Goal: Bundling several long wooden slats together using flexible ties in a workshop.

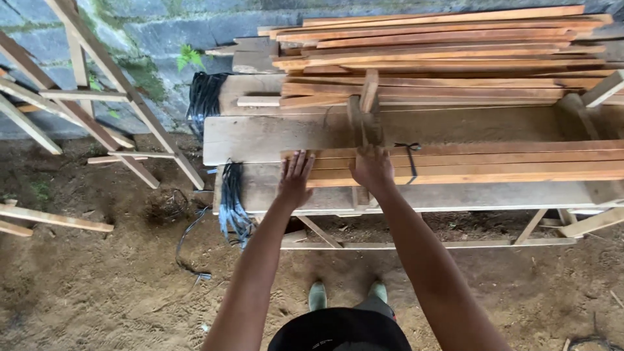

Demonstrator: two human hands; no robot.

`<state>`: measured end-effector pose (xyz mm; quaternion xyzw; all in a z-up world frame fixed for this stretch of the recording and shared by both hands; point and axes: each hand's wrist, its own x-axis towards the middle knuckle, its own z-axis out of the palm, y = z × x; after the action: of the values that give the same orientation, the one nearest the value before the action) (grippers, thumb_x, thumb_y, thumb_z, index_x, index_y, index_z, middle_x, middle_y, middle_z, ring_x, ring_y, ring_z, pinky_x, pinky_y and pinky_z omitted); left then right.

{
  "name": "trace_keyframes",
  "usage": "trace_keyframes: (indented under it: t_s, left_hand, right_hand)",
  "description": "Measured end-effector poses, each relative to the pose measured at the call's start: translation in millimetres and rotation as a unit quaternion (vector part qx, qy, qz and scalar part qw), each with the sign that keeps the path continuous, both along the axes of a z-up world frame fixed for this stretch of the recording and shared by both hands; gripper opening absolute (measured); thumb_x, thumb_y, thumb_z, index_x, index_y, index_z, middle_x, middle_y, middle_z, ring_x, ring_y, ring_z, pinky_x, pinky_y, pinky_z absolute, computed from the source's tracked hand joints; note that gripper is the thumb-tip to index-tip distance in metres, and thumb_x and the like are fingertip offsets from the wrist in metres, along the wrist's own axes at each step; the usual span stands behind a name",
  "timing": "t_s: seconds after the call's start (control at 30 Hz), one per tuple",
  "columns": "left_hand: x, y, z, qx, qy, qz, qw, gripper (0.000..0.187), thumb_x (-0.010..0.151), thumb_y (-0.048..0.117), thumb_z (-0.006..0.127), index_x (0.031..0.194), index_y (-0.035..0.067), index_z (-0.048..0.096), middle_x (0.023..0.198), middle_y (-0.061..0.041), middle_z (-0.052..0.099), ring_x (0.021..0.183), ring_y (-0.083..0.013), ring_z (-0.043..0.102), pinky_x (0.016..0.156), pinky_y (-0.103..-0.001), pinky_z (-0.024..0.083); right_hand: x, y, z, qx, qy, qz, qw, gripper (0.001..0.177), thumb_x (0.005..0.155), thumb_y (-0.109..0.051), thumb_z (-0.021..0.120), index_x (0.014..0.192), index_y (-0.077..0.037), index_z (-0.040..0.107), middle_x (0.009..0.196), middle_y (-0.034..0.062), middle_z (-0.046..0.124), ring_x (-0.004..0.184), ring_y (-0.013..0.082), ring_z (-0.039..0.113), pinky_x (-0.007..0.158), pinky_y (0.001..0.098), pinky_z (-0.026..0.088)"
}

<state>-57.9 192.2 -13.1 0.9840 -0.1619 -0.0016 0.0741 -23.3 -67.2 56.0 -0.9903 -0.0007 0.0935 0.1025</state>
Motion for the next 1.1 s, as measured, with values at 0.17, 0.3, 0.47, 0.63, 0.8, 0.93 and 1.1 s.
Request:
trace_keyframes:
  t_s: [0.17, 0.3, 0.47, 0.63, 0.8, 0.93, 1.1]
  left_hand:
    - [0.7, 0.7, 1.1, -0.030, -0.016, -0.018, 0.999, 0.122, 0.072, 0.035, 0.088, 0.168, 0.022, 0.014, 0.173, -0.014, 0.013, 0.160, -0.0331, 0.012, 0.128, -0.060, 0.011]
    - [-0.9, 2.5, -1.2, -0.032, 0.008, -0.024, 0.999, 0.121, 0.073, 0.041, 0.085, 0.168, 0.022, 0.012, 0.174, -0.013, 0.009, 0.161, -0.0318, 0.007, 0.128, -0.058, 0.006]
    - [-0.4, 10.9, 8.4, -0.129, 0.002, -0.058, 0.990, 0.112, 0.075, 0.047, 0.079, 0.167, 0.022, 0.021, 0.173, -0.013, 0.014, 0.161, -0.0329, 0.011, 0.127, -0.059, 0.005]
    - [-6.3, 51.3, 19.0, -0.304, -0.038, -0.068, 0.950, 0.051, 0.098, 0.041, 0.062, 0.142, 0.017, 0.056, 0.155, -0.008, 0.047, 0.144, -0.0294, 0.045, 0.120, -0.048, 0.031]
    - [-15.7, 106.2, -36.6, -0.315, -0.066, 0.101, 0.941, 0.022, 0.098, 0.036, 0.062, 0.119, 0.031, 0.067, 0.124, 0.006, 0.059, 0.120, -0.0217, 0.063, 0.100, -0.038, 0.054]
    - [8.5, 162.2, -151.0, -0.097, -0.148, 0.174, 0.969, 0.022, 0.090, 0.030, 0.066, 0.111, 0.022, 0.063, 0.112, -0.001, 0.056, 0.109, -0.0256, 0.055, 0.092, -0.042, 0.046]
    - [4.0, 186.2, -126.1, -0.046, 0.143, 0.322, 0.935, 0.045, 0.102, 0.038, 0.050, 0.133, 0.008, 0.066, 0.160, -0.011, 0.027, 0.150, -0.0382, 0.020, 0.114, -0.045, 0.041]
  right_hand:
    - [-21.2, 1.2, 35.0, 0.075, -0.042, -0.020, 0.996, 0.054, 0.091, -0.049, 0.062, 0.135, -0.020, 0.070, 0.129, 0.0110, 0.071, 0.122, 0.0367, 0.066, 0.096, 0.0575, 0.056]
    - [-26.3, 9.6, 49.1, 0.064, 0.002, -0.034, 0.997, 0.056, 0.095, -0.041, 0.060, 0.141, -0.011, 0.065, 0.134, 0.0218, 0.065, 0.126, 0.0440, 0.062, 0.100, 0.0584, 0.054]
    - [-30.5, 10.5, 56.8, 0.080, -0.032, -0.005, 0.996, 0.048, 0.100, -0.033, 0.057, 0.138, -0.007, 0.068, 0.126, 0.0242, 0.069, 0.118, 0.0470, 0.065, 0.095, 0.0603, 0.056]
    - [-25.4, 5.4, 49.2, 0.065, -0.019, -0.003, 0.998, 0.052, 0.099, -0.042, 0.058, 0.138, -0.009, 0.067, 0.127, 0.0219, 0.069, 0.118, 0.0459, 0.066, 0.093, 0.0610, 0.057]
    - [-27.8, 11.2, 47.0, 0.047, -0.007, -0.016, 0.999, 0.051, 0.098, -0.040, 0.058, 0.138, -0.009, 0.067, 0.127, 0.0206, 0.068, 0.119, 0.0453, 0.065, 0.094, 0.0616, 0.056]
    - [-28.2, 13.8, 46.1, 0.031, -0.016, -0.014, 0.999, 0.055, 0.095, -0.042, 0.063, 0.138, -0.008, 0.067, 0.126, 0.0208, 0.068, 0.119, 0.0455, 0.065, 0.094, 0.0617, 0.056]
    - [-26.4, 14.0, 59.8, 0.033, -0.018, 0.010, 0.999, 0.054, 0.096, -0.040, 0.060, 0.137, -0.006, 0.067, 0.123, 0.0219, 0.068, 0.118, 0.0461, 0.065, 0.093, 0.0625, 0.056]
